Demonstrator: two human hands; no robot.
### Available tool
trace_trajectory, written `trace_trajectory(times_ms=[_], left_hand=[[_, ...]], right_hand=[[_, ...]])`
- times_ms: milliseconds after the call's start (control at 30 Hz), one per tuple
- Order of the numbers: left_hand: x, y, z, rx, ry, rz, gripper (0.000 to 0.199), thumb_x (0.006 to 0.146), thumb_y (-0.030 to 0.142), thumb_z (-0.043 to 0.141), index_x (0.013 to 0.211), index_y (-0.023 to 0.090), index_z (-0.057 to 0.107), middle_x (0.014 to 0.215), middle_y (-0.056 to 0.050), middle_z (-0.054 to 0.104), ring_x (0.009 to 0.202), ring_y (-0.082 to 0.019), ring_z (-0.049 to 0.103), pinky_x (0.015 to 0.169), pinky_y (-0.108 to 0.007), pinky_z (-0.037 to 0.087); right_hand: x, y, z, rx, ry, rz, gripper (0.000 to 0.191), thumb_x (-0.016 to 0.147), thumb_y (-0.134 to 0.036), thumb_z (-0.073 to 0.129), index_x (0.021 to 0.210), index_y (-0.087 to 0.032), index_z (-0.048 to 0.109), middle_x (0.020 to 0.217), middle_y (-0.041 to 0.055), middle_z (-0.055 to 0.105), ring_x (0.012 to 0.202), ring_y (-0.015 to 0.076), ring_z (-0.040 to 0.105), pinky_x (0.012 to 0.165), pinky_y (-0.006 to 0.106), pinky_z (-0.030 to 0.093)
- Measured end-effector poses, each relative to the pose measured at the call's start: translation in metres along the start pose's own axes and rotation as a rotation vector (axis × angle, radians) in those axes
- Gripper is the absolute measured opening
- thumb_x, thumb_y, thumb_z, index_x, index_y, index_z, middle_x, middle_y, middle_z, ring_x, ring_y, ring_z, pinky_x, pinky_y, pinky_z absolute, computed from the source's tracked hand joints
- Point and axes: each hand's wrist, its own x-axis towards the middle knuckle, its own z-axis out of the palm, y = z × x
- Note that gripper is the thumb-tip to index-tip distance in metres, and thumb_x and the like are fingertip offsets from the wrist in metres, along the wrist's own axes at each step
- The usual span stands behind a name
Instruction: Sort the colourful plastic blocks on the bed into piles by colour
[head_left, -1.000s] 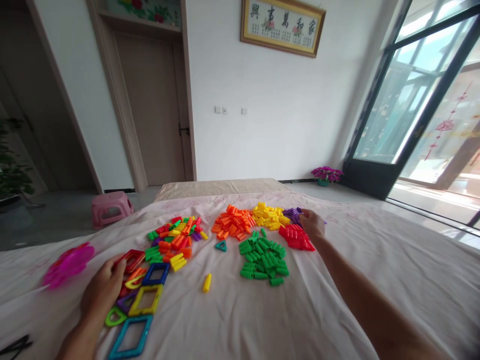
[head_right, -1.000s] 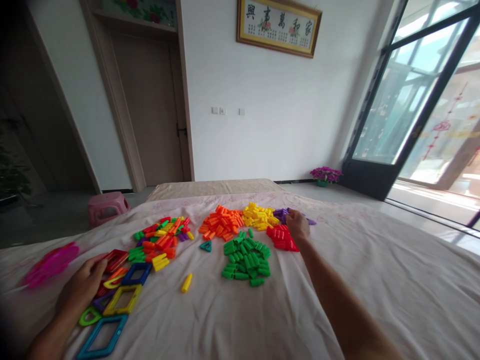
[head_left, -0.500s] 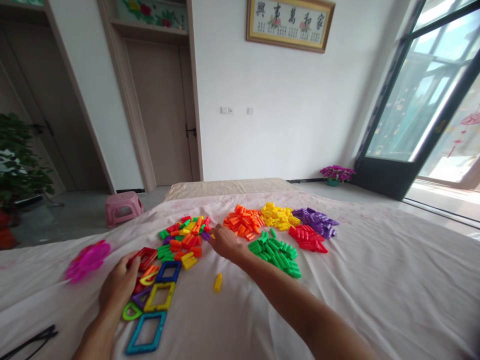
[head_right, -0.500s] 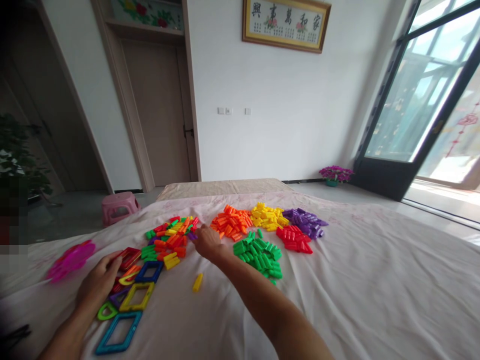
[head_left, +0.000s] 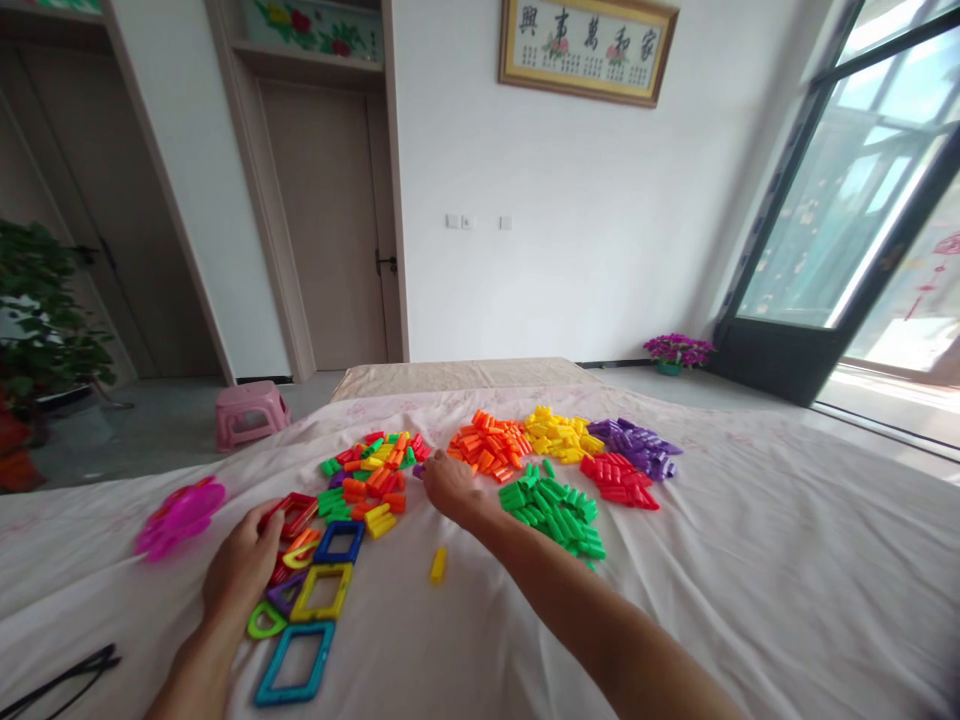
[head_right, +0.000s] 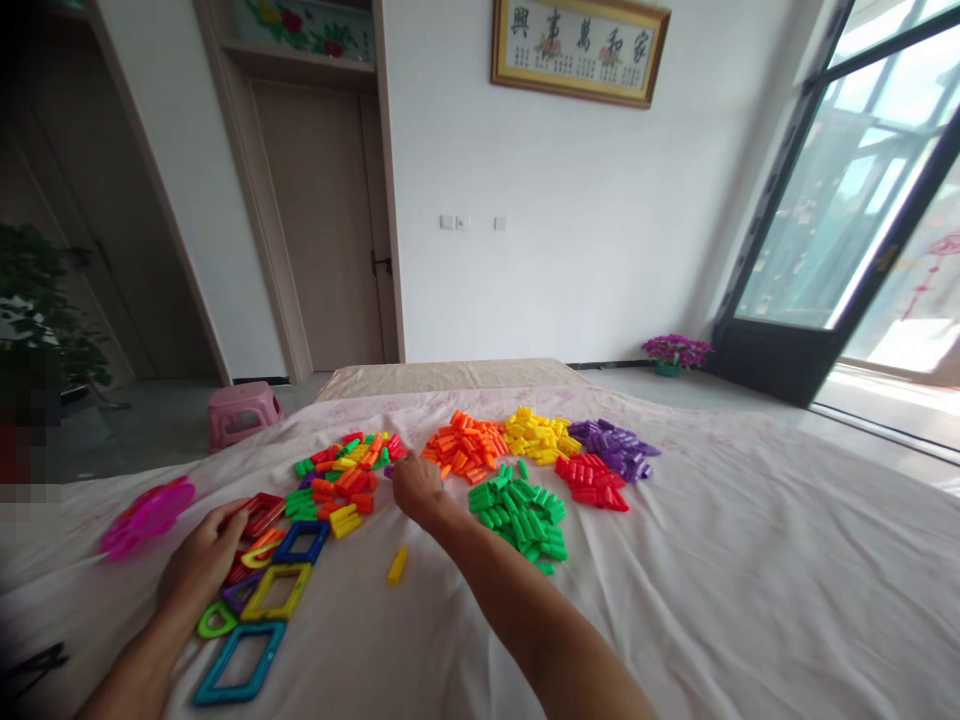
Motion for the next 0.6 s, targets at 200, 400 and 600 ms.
trace_trajectory(times_ms=[200,400,600], left_hand=[[0.001,-0.001,-0.003,0.064,-0.022,-0.014,0.056,0.093,0.058,0.034,0.128,0.025,0.062,0.120,-0.012,0.072,0.099,-0.032,0.067,0.079,-0.039,0.048],[0.003,-0.001,-0.004,0.068,-0.017,-0.001,0.054,0.093,0.056,0.036,0.126,0.023,0.064,0.115,-0.013,0.073,0.091,-0.033,0.068,0.075,-0.041,0.050],[0.004,-0.003,-0.001,0.075,-0.015,0.005,0.055,0.093,0.057,0.034,0.126,0.023,0.063,0.116,-0.013,0.073,0.090,-0.032,0.069,0.076,-0.040,0.050]], right_hand=[[-0.029,0.080,-0.053,0.185,0.177,0.194,0.036,0.102,-0.042,0.044,0.105,-0.020,0.072,0.101,0.0070,0.075,0.090,0.0173,0.068,0.067,0.023,0.039],[-0.061,0.206,-0.104,0.128,0.304,0.522,0.042,0.099,-0.048,0.047,0.109,-0.020,0.075,0.102,0.0097,0.077,0.090,0.0195,0.069,0.069,0.024,0.038],[-0.093,0.291,-0.128,0.079,0.387,0.855,0.044,0.098,-0.040,0.043,0.117,-0.015,0.074,0.109,0.0177,0.075,0.093,0.0246,0.070,0.072,0.028,0.044]])
